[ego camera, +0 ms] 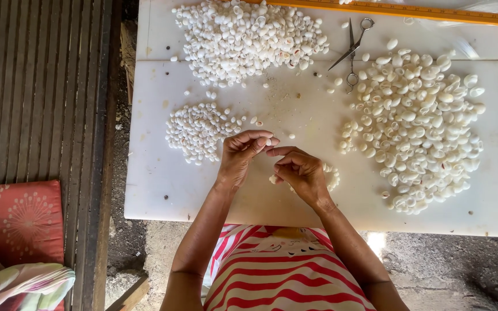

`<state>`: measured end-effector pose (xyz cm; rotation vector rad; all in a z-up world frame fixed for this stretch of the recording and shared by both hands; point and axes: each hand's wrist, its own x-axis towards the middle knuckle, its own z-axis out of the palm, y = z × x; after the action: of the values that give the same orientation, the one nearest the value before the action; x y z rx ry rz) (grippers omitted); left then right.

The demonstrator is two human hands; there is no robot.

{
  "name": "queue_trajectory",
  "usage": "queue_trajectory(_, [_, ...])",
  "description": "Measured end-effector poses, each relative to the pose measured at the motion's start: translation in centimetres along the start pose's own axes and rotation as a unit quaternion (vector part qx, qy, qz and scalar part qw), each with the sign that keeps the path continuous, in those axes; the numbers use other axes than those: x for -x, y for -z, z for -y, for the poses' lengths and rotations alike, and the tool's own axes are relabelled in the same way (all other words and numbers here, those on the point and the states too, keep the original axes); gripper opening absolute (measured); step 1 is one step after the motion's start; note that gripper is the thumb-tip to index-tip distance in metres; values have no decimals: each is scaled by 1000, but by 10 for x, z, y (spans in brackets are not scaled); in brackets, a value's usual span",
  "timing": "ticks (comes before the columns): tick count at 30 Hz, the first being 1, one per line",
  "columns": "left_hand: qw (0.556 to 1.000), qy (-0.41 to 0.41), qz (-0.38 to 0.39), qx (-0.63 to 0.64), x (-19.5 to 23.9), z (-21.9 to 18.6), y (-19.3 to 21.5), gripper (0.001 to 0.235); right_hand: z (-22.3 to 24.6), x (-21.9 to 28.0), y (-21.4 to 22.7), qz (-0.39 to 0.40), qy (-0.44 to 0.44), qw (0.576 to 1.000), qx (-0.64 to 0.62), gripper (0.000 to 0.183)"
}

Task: Stringing small white shells onto a thread to create a decorative item

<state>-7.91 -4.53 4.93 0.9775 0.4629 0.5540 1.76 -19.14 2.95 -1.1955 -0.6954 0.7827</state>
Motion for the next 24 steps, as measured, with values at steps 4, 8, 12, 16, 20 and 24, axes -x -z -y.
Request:
queue_trajectory(4, [1000, -4, -10, -8, 2, -1, -2, 19, 0, -1, -1, 6, 4, 1000, 12, 2])
queue_trajectory(8, [997, -48, -17, -65, 4, -5, 4, 18, 3, 0, -2, -8, 7, 1000, -2, 2])
queue_trajectory(12, [885, -171, -116, -416, 10, -6, 44, 13, 15, 8, 14, -49, 0, 999, -18, 4])
queue_trajectory(16, [842, -131, -92, -514, 17, 30, 67, 17, 16, 12, 28, -49, 2, 999, 7, 2])
queue_trajectory(20, [744, -154, -100, -642, 13, 46, 64, 26, 12, 15, 19, -52, -14, 998, -16, 1])
queue_trajectory(24, [725, -166, -76, -665, 1, 53, 68, 19, 5, 20, 10, -44, -21, 999, -9, 2])
